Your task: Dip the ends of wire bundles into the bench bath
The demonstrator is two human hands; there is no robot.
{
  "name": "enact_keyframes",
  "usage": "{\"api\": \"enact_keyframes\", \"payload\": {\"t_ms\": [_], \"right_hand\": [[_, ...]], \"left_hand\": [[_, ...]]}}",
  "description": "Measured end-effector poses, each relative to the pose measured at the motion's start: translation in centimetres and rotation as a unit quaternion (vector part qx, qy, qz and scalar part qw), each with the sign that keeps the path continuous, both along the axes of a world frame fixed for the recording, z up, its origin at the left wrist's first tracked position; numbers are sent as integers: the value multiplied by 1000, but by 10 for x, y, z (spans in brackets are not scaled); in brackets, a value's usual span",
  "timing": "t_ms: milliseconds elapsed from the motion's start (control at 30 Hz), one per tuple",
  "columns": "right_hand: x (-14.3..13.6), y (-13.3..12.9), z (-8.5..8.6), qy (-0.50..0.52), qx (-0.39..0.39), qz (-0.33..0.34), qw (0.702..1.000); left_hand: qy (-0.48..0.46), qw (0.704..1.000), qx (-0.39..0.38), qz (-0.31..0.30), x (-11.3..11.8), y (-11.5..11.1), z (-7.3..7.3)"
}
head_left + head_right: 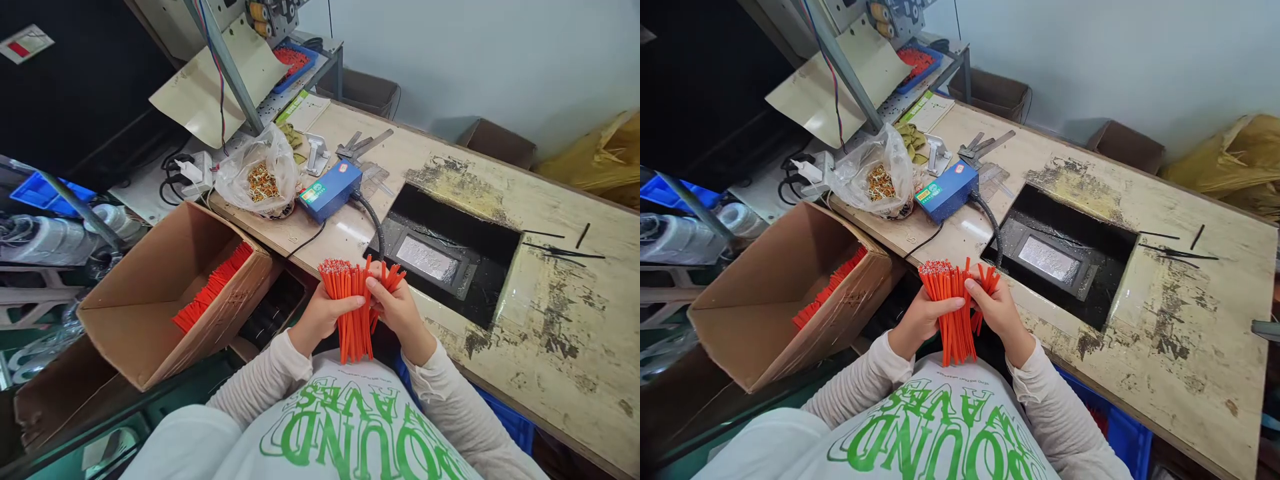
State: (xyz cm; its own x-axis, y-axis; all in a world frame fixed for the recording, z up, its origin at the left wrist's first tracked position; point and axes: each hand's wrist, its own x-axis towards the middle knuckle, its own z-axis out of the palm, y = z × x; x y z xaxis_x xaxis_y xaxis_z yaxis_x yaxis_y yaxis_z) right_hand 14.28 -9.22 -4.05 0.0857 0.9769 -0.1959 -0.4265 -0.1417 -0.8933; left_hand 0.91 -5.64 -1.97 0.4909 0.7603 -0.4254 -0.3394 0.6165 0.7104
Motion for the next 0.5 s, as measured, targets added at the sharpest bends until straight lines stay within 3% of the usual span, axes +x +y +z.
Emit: {"api": "enact_keyframes", "payload": {"t_ms": [267,500], "right_hand": [[-5,3,1,11,1,-24,1000],[-9,7,4,-101,45,-43,993]], "left_hand": [[-5,1000,-2,10,-1,0,-1],[27,999,10,18,-3,-1,-5]]}}
